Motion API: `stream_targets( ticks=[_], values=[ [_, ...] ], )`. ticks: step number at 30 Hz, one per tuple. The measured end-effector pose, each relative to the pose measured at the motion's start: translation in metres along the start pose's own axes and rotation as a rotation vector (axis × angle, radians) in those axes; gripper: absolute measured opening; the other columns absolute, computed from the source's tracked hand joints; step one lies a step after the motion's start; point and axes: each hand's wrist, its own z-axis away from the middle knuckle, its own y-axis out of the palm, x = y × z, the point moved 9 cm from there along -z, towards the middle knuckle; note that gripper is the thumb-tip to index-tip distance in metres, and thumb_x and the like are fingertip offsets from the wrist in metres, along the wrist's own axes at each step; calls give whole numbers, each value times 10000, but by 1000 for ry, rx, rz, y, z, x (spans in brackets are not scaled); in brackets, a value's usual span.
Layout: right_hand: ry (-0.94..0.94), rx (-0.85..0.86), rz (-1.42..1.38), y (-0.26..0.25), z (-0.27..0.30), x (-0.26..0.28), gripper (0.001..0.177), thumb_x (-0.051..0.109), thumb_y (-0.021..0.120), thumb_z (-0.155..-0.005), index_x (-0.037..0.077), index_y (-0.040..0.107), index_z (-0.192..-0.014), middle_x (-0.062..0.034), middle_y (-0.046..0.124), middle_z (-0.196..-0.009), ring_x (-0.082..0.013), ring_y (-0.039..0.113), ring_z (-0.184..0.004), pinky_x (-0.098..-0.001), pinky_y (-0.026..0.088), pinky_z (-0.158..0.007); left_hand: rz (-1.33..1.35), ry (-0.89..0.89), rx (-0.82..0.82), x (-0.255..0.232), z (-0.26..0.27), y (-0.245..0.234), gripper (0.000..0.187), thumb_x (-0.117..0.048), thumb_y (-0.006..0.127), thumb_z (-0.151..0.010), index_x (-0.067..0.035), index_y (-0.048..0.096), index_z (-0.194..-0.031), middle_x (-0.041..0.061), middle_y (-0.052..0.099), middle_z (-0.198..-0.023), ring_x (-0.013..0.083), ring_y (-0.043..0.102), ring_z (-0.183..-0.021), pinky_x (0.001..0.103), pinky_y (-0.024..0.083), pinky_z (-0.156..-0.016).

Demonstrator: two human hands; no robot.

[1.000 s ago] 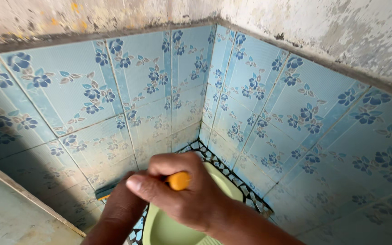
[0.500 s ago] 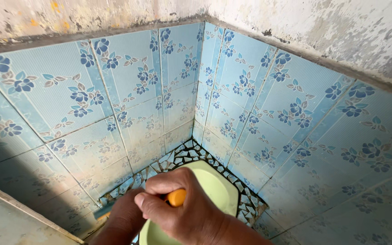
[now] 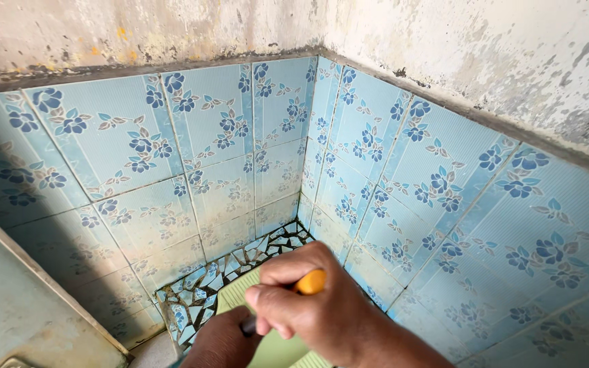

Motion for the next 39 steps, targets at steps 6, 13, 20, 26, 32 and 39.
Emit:
stream_targets(
  ticks=[6,13,20,26,32,39],
  values=[
    [94,-21,-77,-32,13,1,370,165,627,-844,69,529,-501,-52,543,-445,-212,652,-460,-352,546,-501,-80,75,52,-27,15,28,416,-554,719,-871,-196,732,-1083,78,750,-1047,210,725,-1058,360,525,-998],
    [120,-147,-250,-52,13,13,437,138,654,-878,47,497,-481,-64,482,-425,-217,570,-423,-398,543,-505,118,275,79,-48,13,36,402,-523,723,-857,-184,707,-1073,110,761,-982,223,738,-1017,385,534,-946],
    [-32,-274,-203,-45,-13,49,486,236,673,-932,49,513,-513,-60,483,-430,-190,517,-402,-375,504,-476,15,245,58,-68,35,-25,401,-495,686,-910,-191,653,-1169,103,735,-1076,264,700,-1116,398,509,-987],
    [-124,-297,-54,-25,-40,39,423,258,676,-925,46,561,-577,-67,592,-520,-177,618,-484,-334,527,-500,137,158,-115,-44,18,-85,323,-396,671,-895,-239,671,-1177,67,752,-1145,287,711,-1111,404,522,-993],
    [-24,-311,-192,19,-60,-27,375,230,668,-969,46,579,-654,-54,625,-629,-153,691,-666,-299,567,-642,25,268,-327,9,-44,-92,272,-313,696,-885,-182,664,-1121,89,684,-1202,342,668,-1108,443,530,-928],
    [-1,-248,-62,34,-51,-35,332,160,623,-930,19,572,-633,-54,622,-593,-106,593,-562,-292,480,-531,189,245,-297,46,-73,-62,272,-263,797,-762,-143,708,-989,101,692,-1118,331,694,-1029,407,551,-896]
  ],
)
